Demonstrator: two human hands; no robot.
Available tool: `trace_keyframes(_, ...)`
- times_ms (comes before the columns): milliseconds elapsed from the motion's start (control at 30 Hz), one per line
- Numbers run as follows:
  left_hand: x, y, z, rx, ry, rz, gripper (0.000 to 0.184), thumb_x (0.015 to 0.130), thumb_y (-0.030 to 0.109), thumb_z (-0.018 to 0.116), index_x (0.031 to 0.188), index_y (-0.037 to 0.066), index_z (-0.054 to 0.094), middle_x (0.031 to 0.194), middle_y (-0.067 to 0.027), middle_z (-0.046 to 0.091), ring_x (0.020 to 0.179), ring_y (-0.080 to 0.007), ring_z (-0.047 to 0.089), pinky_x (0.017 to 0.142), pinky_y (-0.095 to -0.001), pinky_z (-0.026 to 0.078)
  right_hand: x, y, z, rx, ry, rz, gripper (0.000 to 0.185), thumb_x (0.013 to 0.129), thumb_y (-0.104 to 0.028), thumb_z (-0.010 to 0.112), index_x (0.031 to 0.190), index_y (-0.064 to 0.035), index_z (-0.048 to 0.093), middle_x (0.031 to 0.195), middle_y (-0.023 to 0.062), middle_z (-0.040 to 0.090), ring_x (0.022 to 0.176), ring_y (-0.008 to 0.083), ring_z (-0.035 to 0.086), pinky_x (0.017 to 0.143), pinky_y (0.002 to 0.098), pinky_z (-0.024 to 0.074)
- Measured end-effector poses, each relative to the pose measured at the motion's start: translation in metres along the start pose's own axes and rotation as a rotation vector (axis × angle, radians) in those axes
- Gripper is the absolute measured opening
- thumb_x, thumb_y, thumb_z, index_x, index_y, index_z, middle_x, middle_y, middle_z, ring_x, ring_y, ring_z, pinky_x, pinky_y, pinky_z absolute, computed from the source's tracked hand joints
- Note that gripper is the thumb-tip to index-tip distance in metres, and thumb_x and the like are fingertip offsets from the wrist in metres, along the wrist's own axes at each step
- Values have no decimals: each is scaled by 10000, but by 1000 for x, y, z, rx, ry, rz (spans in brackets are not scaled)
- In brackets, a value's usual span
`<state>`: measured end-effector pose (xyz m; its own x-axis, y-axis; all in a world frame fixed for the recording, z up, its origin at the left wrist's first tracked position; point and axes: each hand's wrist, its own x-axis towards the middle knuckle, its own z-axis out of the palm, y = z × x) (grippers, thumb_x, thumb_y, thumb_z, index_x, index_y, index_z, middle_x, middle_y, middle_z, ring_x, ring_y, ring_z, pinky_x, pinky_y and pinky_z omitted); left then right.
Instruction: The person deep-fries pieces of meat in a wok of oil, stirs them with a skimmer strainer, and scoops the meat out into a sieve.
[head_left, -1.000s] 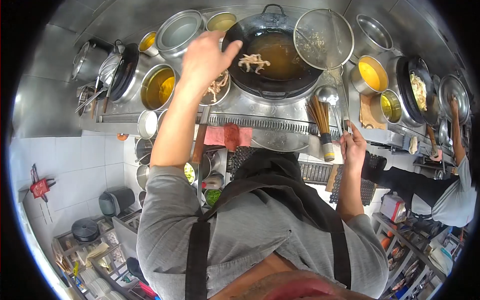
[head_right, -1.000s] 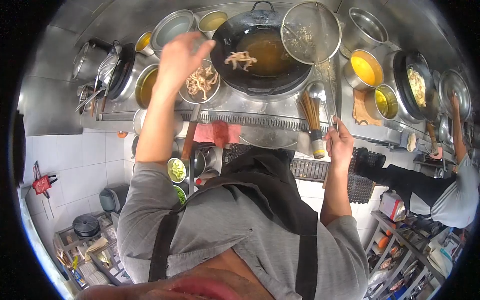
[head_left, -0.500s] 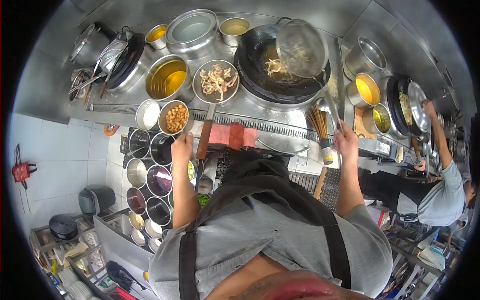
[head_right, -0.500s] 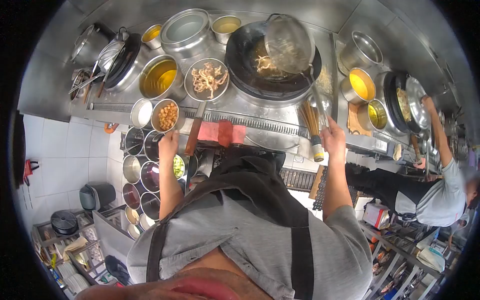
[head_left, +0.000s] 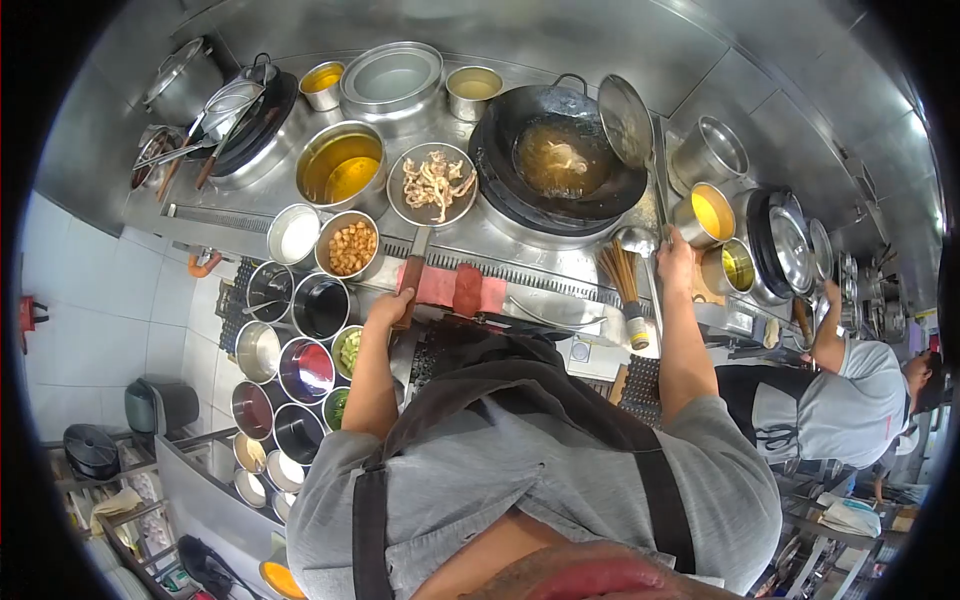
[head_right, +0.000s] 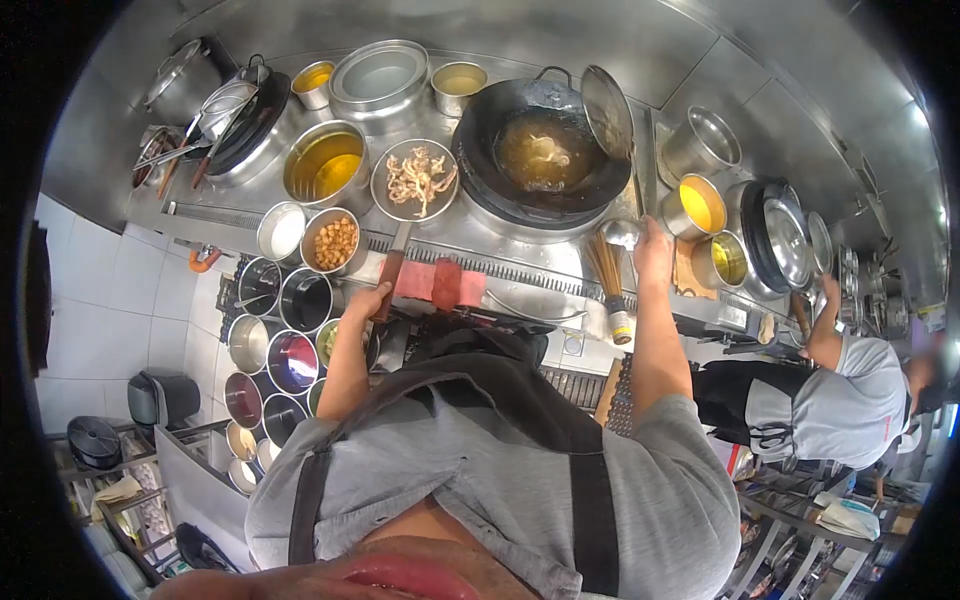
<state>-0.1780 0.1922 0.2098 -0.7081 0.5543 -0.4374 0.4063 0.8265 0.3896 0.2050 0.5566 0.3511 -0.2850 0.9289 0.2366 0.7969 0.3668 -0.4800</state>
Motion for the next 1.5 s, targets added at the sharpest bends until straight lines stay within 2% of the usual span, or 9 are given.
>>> trace_keyframes(67, -5, -3, 2, -1009, -448, -197, 395, 856, 344, 587, 988, -28, 570, 827, -153, 649, 748, -277, 656, 618, -379, 539, -12, -2, 2, -173, 53, -10, 408, 785, -63, 545, 1191, -81, 580, 799, 198, 648, 703, 314, 628, 704, 398, 496)
trace_keyframes(100, -7, -1, 0, -1012, -447, -199, 395, 856, 344, 587, 988, -28, 570, 827, -153, 649, 748, -277, 656, 618, -379, 539, -14, 6, 11, 47, -91, 100, 404, 791, -39, 529, 1192, -59, 583, 682, 143, 622, 511, 222, 571, 504, 345, 469)
trace_keyframes(167, -9, 2, -4, -1453, -609, -246, 231, 855, 240, 618, 951, 50, 528, 713, -69, 587, 576, -174, 596, 473, -289, 495, -25, 1, 23, 288, -209, 230, 372, 801, -36, 525, 1169, -30, 583, 650, 115, 600, 461, 186, 533, 430, 323, 411)
trace_keyframes(233, 1, -1, 7, -1455, -631, -195, 217, 857, 230, 619, 948, 59, 522, 709, -69, 583, 542, -170, 572, 460, -284, 487, -34, -16, 29, 672, -406, 456, 275, 834, -30, 520, 1098, 36, 566, 593, 43, 541, 368, 99, 420, 311, 252, 257)
trace_keyframes(600, -41, 36, -13, -1447, -502, -46, 161, 873, 149, 580, 966, 73, 473, 682, -52, 545, 494, -142, 522, 417, -266, 440, -30, -58, 65, 1035, -535, 391, 489, 811, -34, 531, 1280, 64, 427, 602, 37, 525, 373, 97, 406, 312, 242, 260)
trace_keyframes(867, -72, 60, -41, -1395, -449, -46, 203, 884, 144, 568, 1039, 61, 466, 688, -52, 541, 498, -130, 519, 407, -258, 433, -64, -98, 0, 929, -568, 328, 460, 864, -54, 529, 1308, 17, 432, 603, 28, 521, 354, 83, 388, 304, 219, 262)
trace_keyframes(1100, -69, 43, -22, -1555, -526, 21, 201, 893, 129, 557, 1036, 31, 454, 695, -63, 530, 493, -142, 510, 388, -267, 430, -75, -100, -1, 406, -390, -128, 375, 881, -78, 532, 1256, -78, 544, 593, -17, 522, 436, 50, 399, 393, 233, 327)
trace_keyframes(1467, -71, 34, -19, -1651, -601, -48, 171, 893, 132, 562, 993, 46, 455, 697, -64, 530, 483, -127, 511, 391, -231, 442, -34, -28, -5, 730, -287, 190, 365, 867, -22, 506, 1232, -24, 501, 566, 1, 514, 337, 47, 359, 297, 218, 216)
trace_keyframes(1500, -66, 33, -18, -1665, -600, -77, 165, 889, 131, 568, 985, 48, 463, 699, -64, 534, 485, -124, 512, 393, -229, 443, -27, -19, -8, 522, -236, 124, 375, 855, -60, 513, 1227, -21, 516, 581, 53, 564, 372, 129, 457, 343, 272, 340)
